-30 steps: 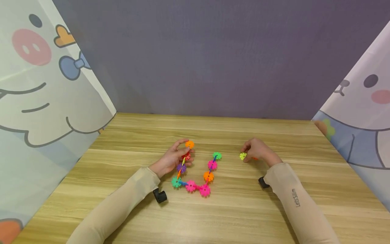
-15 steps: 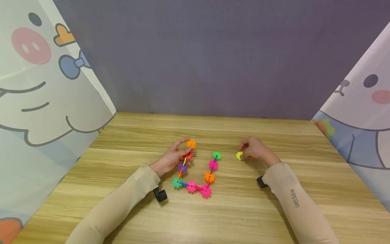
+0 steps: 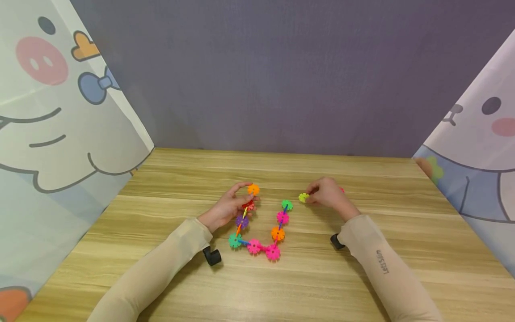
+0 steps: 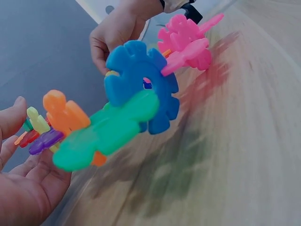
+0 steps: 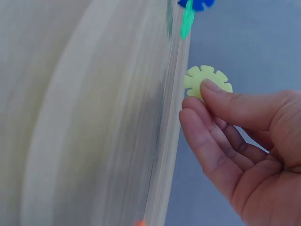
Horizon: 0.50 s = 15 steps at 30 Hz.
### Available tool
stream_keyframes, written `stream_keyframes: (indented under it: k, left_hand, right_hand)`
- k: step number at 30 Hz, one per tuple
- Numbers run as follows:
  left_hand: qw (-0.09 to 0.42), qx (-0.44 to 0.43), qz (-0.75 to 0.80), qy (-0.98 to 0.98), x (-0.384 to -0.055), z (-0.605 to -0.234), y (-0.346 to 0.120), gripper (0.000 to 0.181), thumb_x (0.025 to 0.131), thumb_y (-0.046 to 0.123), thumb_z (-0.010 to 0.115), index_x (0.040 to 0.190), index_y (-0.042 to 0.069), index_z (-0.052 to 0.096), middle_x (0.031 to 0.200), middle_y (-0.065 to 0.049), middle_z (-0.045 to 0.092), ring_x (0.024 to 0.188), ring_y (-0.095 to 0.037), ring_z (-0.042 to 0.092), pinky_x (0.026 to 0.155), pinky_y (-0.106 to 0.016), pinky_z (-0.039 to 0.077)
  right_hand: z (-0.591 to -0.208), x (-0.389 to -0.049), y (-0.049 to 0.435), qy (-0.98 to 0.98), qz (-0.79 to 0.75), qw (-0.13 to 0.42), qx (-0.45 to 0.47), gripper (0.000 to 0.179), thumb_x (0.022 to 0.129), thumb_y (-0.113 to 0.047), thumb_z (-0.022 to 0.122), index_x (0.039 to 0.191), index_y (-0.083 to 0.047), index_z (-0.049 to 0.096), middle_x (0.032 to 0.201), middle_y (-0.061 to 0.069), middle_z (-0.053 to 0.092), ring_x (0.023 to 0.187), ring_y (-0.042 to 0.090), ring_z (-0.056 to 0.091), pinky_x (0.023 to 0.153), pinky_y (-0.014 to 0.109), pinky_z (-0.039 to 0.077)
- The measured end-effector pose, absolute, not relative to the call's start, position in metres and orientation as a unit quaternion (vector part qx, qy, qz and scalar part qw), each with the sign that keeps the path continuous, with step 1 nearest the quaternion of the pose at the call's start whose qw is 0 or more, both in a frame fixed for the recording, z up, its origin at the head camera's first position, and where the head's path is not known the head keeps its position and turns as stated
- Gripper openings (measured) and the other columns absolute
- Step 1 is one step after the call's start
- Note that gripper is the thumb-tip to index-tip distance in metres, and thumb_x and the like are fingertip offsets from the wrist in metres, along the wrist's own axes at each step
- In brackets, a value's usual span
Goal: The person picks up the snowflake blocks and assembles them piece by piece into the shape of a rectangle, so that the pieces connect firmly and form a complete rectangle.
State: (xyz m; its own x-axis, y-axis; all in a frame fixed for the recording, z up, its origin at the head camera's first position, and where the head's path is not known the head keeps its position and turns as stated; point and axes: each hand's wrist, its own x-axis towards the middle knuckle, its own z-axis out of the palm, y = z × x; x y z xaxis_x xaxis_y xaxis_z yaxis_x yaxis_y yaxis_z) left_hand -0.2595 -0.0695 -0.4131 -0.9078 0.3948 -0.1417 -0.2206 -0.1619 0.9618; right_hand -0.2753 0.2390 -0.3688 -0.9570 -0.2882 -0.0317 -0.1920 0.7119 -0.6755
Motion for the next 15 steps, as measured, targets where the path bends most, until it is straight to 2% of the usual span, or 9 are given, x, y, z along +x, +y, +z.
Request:
stream_keyframes:
  k: [15]
  left_hand:
    - [0.196, 0.076, 0.764, 0.61, -0.258, -0.41, -0.066, 0.053, 0.102, 0.003, 0.054, 0.151, 0.008, 0.035, 0.124, -0.026, 0.064, 0.074, -0.014, 0.068, 0.064, -0.03, 0.057]
  right_hand:
    - [-0.369, -0.272, 0.195, 0.913, -0.372, 0.043, -0.162, 0.013, 0.088, 0.0, 0.072, 0.097, 0.01, 0.074, 0.082, 0.015, 0.074, 0.069, 0.024, 0.071, 0.061, 0.03, 0.059]
